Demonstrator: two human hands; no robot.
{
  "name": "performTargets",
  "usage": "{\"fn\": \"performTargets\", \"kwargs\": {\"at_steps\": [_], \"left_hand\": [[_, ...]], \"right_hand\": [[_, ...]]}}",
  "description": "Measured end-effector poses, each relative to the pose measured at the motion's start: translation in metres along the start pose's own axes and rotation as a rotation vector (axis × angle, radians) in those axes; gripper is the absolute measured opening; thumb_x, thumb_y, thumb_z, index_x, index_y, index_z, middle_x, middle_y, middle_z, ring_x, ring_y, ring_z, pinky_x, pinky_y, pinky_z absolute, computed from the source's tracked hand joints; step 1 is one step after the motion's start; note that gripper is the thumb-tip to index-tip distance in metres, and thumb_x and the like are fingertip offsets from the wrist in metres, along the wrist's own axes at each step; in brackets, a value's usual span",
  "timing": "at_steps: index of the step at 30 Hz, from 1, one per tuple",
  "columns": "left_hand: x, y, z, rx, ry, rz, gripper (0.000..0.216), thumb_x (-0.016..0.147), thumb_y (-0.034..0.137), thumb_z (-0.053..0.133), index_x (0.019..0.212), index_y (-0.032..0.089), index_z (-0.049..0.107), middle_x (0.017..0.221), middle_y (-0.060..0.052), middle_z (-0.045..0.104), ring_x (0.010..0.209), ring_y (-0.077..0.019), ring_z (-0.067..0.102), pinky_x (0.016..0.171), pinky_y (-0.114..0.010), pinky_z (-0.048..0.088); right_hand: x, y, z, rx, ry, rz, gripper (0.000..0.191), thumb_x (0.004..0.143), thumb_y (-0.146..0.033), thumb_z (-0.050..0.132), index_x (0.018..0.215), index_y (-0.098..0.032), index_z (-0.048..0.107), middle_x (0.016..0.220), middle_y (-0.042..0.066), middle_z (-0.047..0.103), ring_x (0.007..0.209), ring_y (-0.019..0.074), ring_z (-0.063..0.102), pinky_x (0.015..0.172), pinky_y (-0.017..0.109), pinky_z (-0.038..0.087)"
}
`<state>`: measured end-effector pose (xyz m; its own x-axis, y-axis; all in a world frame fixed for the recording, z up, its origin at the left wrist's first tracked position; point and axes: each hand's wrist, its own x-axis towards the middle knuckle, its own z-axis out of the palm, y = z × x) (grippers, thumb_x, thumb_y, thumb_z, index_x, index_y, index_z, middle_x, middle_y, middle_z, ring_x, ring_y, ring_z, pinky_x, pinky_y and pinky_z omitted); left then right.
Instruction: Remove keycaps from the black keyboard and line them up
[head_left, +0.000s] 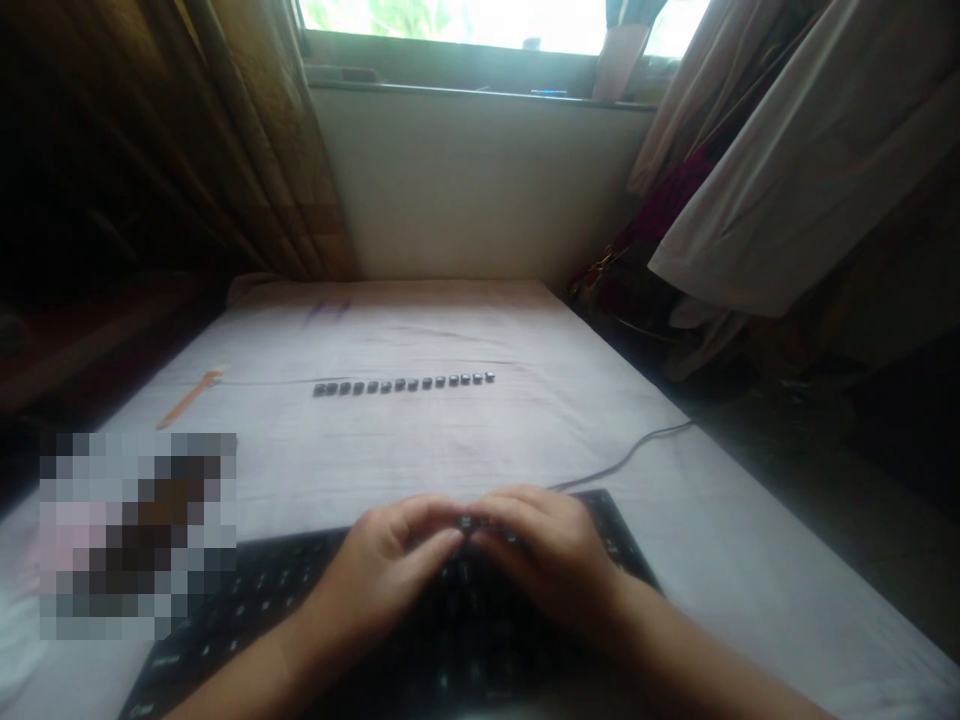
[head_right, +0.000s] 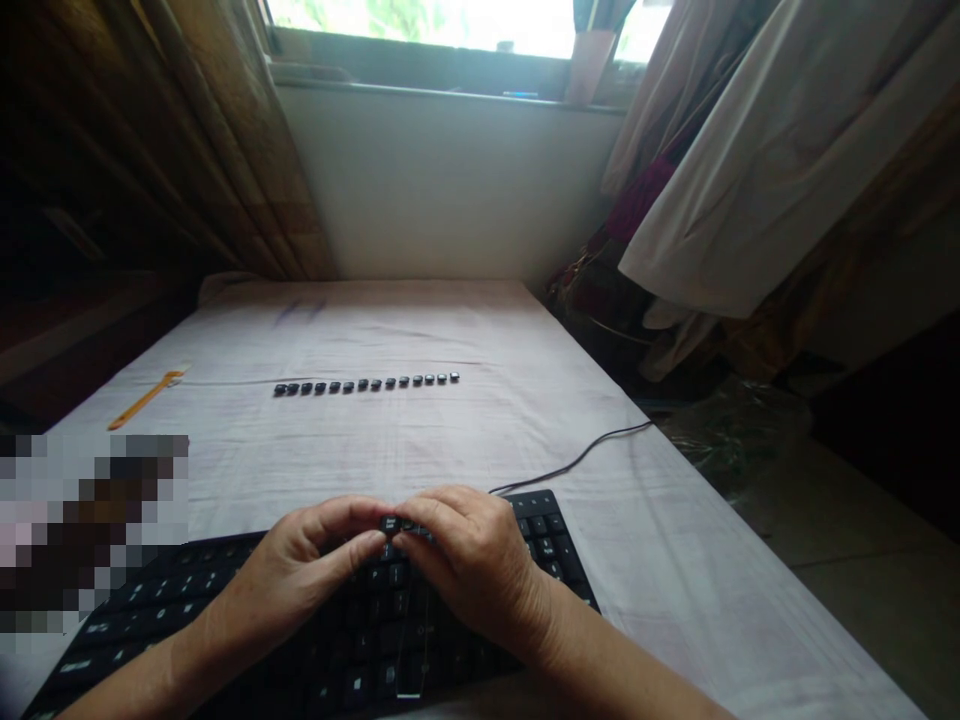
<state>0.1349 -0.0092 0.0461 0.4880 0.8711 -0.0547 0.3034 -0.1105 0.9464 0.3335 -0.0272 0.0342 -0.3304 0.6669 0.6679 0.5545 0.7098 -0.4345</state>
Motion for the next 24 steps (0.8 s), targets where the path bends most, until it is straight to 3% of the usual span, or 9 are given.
{"fn": "performTargets", "kwargs": {"at_steps": [12, 17, 21, 24], "left_hand": [[0.0, -0.009, 0.001, 0.083, 0.022, 0.054, 0.024, 0.087, 0.03, 0.06, 0.108, 0.026, 0.069, 0.097, 0.0, 0.077, 0.087, -0.019, 0.071, 0.085, -0.033, 0.055], [0.0, -0.022, -0.007, 0.438, 0.158, 0.285, 0.021, 0.088, 0.031, 0.057, 0.106, 0.025, 0.067, 0.098, -0.004, 0.075, 0.087, -0.0214, 0.071, 0.08, -0.037, 0.058], [0.002, -0.03, -0.013, 0.715, 0.185, 0.432, 0.023, 0.089, 0.031, 0.055, 0.11, 0.026, 0.065, 0.106, -0.006, 0.074, 0.095, -0.0252, 0.07, 0.082, -0.043, 0.059], [0.003, -0.036, -0.013, 0.794, 0.162, 0.425, 0.028, 0.089, 0.034, 0.055, 0.114, 0.026, 0.063, 0.11, -0.007, 0.073, 0.097, -0.0268, 0.07, 0.081, -0.043, 0.06]], "right_hand": [[0.003, 0.0, -0.004, 0.002, 0.011, 0.013, 0.007, 0.086, -0.017, 0.06, 0.091, -0.019, 0.065, 0.079, 0.004, 0.073, 0.068, 0.0154, 0.07, 0.064, 0.025, 0.056], [0.012, 0.015, -0.023, -0.014, 0.046, 0.06, 0.007, 0.085, -0.017, 0.06, 0.09, -0.018, 0.066, 0.073, 0.003, 0.071, 0.061, 0.0133, 0.066, 0.059, 0.024, 0.055], [0.02, 0.049, -0.04, 0.014, -0.019, 0.253, 0.01, 0.084, -0.023, 0.061, 0.088, -0.018, 0.07, 0.075, 0.004, 0.073, 0.06, 0.0141, 0.066, 0.054, 0.024, 0.054], [0.028, 0.086, -0.045, 0.013, -0.081, 0.536, 0.015, 0.081, -0.027, 0.063, 0.087, -0.018, 0.073, 0.083, 0.005, 0.075, 0.071, 0.0174, 0.07, 0.066, 0.027, 0.056]]}}
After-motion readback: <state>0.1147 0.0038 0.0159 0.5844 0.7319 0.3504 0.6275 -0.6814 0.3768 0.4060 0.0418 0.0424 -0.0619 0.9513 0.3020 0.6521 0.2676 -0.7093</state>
